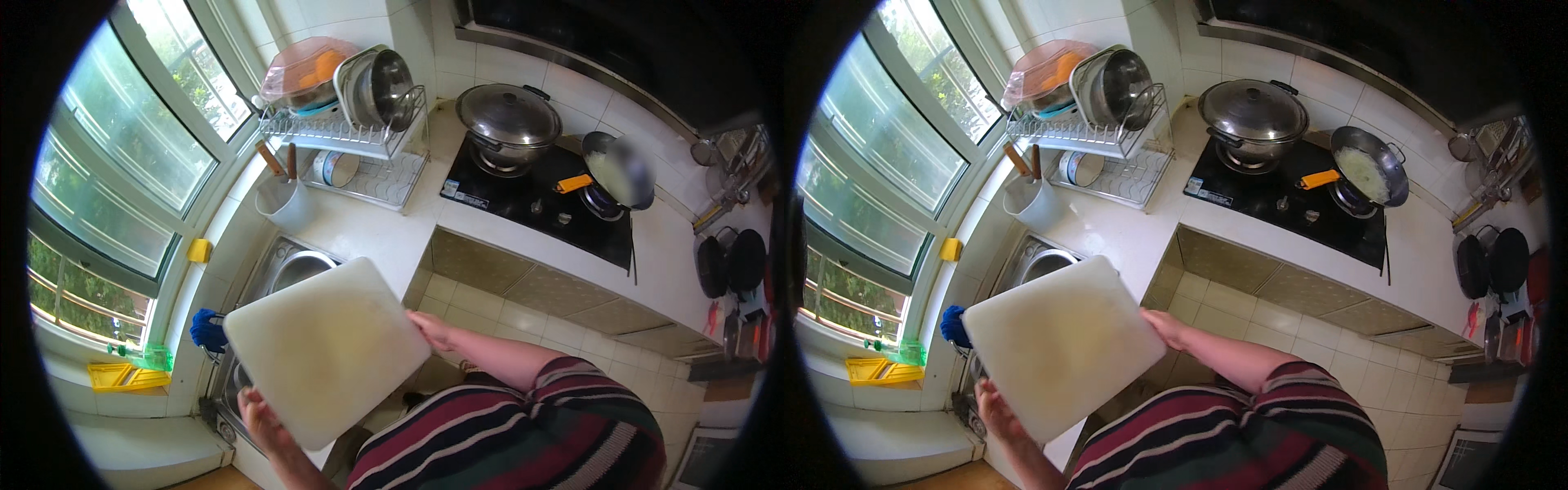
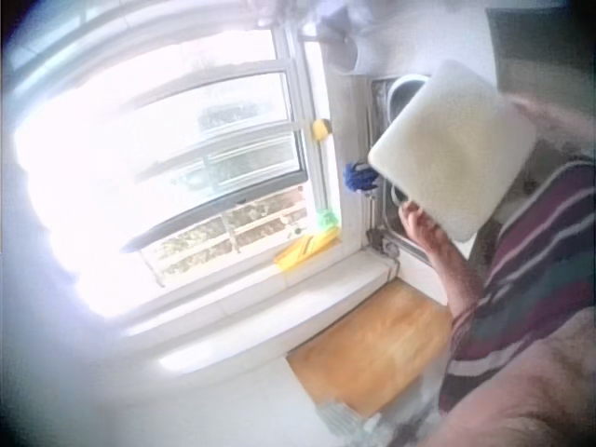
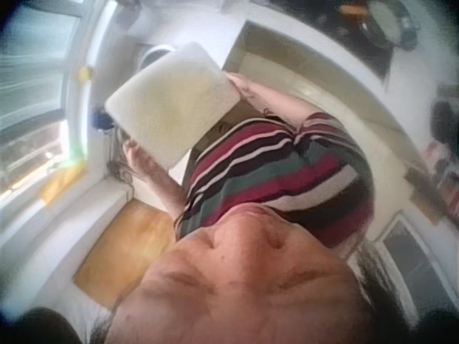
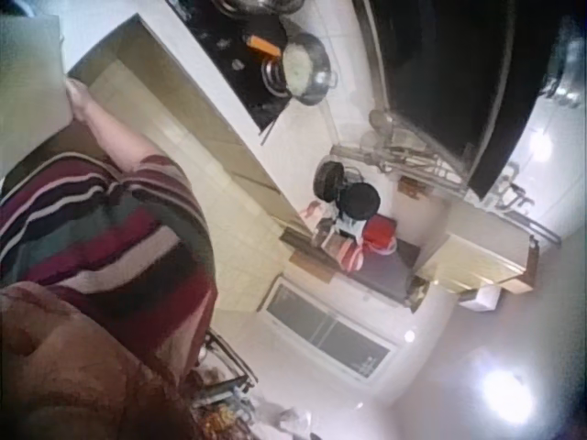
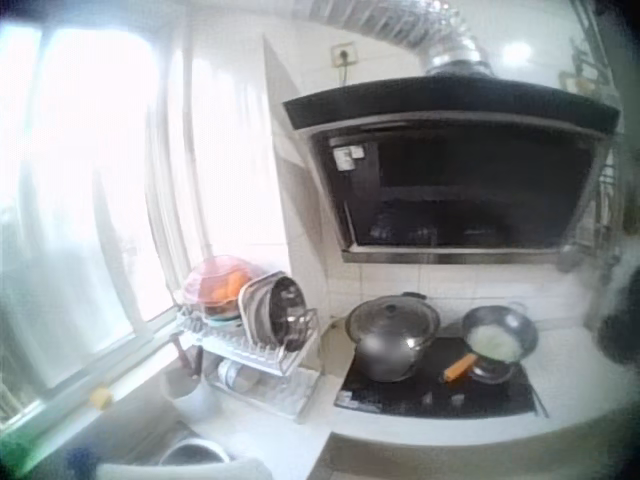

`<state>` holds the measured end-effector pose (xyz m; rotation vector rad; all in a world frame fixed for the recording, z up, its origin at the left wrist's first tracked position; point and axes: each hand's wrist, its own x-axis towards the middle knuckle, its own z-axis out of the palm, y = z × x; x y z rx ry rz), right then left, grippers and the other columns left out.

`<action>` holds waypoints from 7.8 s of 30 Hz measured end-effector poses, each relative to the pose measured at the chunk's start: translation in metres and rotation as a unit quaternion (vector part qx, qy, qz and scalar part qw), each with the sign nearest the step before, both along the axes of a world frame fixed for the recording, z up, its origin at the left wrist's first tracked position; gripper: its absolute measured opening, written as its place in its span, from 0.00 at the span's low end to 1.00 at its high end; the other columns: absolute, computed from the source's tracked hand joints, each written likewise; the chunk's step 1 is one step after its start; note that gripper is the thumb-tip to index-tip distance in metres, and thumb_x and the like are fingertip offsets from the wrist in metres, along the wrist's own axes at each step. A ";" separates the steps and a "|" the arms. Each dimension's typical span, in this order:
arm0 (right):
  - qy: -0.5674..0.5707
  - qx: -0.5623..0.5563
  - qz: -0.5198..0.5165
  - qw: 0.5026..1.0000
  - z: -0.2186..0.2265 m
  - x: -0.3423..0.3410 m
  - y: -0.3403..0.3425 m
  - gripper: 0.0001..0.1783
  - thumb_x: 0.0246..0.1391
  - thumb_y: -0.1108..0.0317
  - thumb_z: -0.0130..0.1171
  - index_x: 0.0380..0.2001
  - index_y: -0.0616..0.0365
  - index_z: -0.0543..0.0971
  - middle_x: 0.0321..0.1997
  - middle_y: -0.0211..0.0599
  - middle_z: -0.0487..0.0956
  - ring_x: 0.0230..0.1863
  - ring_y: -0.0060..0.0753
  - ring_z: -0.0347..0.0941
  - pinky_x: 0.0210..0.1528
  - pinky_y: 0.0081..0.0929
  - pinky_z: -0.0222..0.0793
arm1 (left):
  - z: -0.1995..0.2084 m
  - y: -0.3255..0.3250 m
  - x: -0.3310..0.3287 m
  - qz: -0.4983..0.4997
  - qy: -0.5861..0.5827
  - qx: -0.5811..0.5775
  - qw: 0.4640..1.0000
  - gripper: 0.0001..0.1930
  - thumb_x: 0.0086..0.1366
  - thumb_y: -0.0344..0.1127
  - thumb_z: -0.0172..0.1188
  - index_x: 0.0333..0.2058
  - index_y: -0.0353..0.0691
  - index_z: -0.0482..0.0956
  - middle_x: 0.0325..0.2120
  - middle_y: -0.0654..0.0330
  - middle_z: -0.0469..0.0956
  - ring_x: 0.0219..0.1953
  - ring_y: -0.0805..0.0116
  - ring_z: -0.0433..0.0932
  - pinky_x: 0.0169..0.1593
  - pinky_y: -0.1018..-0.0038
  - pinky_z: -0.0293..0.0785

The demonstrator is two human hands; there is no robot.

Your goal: The person washes a knife and cutting board in the sink, then moves to the stove to stir boiling noodles with chopsticks. They use a strainer to transfer the cooked noodles from the pot into a metal bowl, drain the water, and return the noodles to the bowl.

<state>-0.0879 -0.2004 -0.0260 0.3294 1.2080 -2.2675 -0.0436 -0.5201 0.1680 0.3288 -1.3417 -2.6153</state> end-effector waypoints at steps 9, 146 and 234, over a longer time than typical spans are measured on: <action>-0.086 0.107 -0.253 0.958 -0.057 0.069 0.147 0.23 0.58 0.54 0.45 0.45 0.63 0.70 0.40 0.38 0.74 0.39 0.31 0.71 0.41 0.30 0.68 | -0.149 0.108 -0.074 -0.106 -0.208 -0.098 0.967 0.10 0.57 0.40 0.52 0.37 0.44 0.70 0.31 0.64 0.71 0.31 0.72 0.70 0.33 0.74 0.68; 0.326 0.737 0.031 0.591 0.129 0.021 0.708 0.13 0.52 0.63 0.53 0.40 0.55 0.75 0.37 0.39 0.75 0.39 0.41 0.72 0.39 0.32 0.69 | -0.132 0.667 -0.040 -0.408 -0.198 -0.114 0.884 0.09 0.63 0.36 0.51 0.41 0.41 0.72 0.28 0.64 0.74 0.23 0.78 0.69 0.28 0.83 0.66; 0.100 0.405 -0.197 0.887 0.186 0.099 0.743 0.12 0.55 0.67 0.49 0.40 0.58 0.76 0.36 0.32 0.77 0.35 0.26 0.75 0.39 0.23 0.70 | -0.221 0.735 -0.125 -0.365 -0.014 -0.748 0.554 0.37 0.49 0.51 0.59 0.54 0.38 0.57 0.39 0.44 0.74 0.42 0.47 0.74 0.44 0.58 0.70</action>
